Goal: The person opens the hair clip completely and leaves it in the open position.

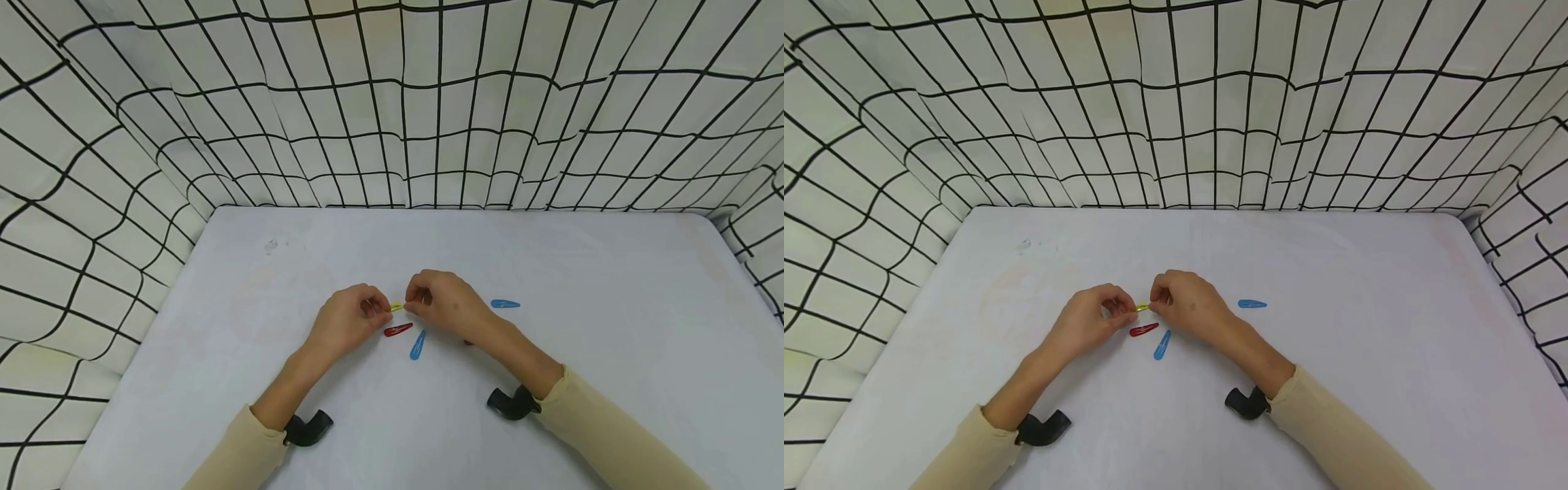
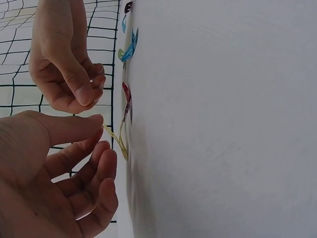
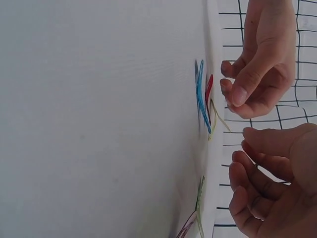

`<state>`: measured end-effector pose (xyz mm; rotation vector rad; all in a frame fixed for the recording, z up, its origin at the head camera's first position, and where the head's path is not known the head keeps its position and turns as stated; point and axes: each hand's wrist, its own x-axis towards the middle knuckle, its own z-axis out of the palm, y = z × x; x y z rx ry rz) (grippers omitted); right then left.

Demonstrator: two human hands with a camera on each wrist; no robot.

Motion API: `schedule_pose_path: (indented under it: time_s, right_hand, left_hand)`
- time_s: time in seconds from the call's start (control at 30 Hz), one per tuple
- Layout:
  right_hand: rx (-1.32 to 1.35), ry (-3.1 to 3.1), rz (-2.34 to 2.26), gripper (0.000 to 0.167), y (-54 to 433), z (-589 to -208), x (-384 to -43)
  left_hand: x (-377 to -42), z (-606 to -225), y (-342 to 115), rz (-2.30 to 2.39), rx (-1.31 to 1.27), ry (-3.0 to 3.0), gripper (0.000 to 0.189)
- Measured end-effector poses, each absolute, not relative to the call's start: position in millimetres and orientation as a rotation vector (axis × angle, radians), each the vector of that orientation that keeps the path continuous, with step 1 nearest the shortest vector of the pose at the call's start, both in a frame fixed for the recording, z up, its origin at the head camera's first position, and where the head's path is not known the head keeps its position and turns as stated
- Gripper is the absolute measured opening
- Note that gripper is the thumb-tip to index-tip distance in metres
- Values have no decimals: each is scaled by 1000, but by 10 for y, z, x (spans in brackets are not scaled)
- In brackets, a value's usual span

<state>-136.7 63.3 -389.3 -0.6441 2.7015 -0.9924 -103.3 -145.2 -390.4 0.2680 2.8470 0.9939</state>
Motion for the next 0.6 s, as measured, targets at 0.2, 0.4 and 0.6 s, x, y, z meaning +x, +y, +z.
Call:
schedule_pose_path:
  time_s: [0.2, 0.4, 0.6]
  right_hand:
    - [-691, 2688, -979, 5, 638, -3871, -1324]
    - [-739, 2651, -978, 5, 651, -3882, -1291]
    - [-757, 2621, -972, 5, 661, -3901, -1258]
  left_hand:
    - [-1027, -3917, -1469, 1000, 330, 2817, 7]
    - [-1012, -3924, -1470, 999, 318, 2809, 7]
    - [-999, -3920, -1468, 1003, 301, 2789, 6]
